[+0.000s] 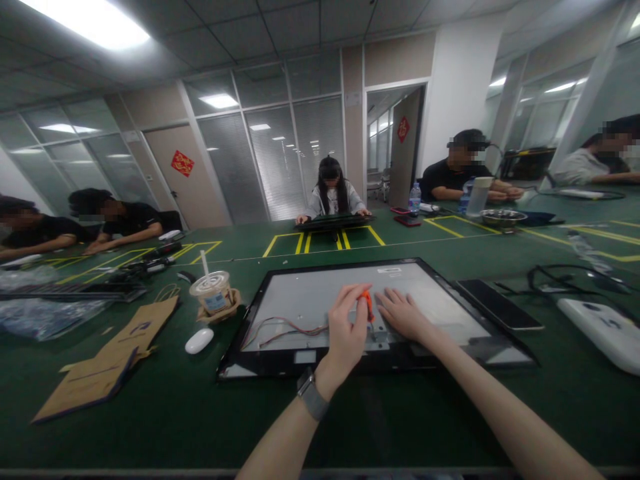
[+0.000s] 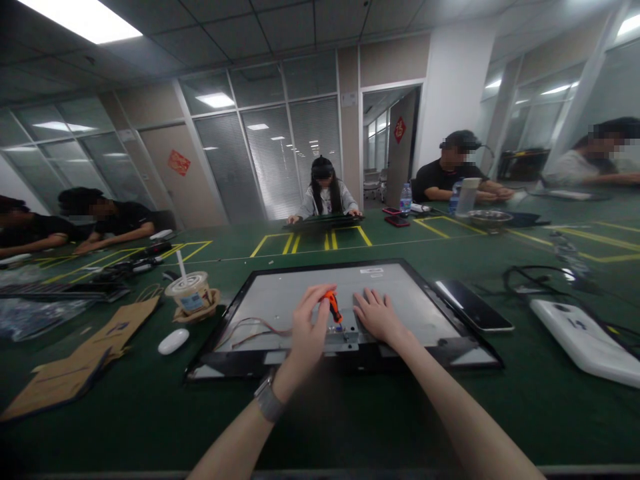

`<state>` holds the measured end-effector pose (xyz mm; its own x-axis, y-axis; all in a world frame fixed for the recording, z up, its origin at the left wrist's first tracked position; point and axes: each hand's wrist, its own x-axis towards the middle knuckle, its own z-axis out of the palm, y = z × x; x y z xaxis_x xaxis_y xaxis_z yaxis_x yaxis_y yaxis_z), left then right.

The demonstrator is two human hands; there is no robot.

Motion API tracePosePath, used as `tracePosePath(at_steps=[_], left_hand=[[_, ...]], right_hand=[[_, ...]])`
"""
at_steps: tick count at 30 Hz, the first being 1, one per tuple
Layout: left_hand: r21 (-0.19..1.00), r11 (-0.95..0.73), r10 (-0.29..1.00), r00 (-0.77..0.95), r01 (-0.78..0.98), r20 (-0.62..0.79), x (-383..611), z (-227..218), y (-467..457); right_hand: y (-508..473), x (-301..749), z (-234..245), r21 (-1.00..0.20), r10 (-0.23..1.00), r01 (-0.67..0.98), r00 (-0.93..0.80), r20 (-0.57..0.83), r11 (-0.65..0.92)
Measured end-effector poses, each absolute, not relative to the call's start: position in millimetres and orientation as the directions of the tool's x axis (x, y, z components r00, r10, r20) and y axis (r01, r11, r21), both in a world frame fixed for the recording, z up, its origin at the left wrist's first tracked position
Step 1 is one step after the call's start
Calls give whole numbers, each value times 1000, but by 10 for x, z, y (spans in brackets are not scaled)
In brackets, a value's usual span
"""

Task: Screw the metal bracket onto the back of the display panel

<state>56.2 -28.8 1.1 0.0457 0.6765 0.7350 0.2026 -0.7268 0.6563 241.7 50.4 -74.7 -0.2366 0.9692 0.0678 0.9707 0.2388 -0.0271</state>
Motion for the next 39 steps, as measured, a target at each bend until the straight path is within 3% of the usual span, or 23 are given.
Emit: tracePosePath(at_steps=[24, 39], left_hand=[[701, -689, 709, -28, 182, 704, 557, 46, -269], [665, -700, 679, -46, 260, 732, 549, 23, -265]], right_hand=[[547, 2436, -820, -14, 966, 971, -238, 99, 241], [481, 2394, -711, 3, 969, 971, -239, 65, 240]])
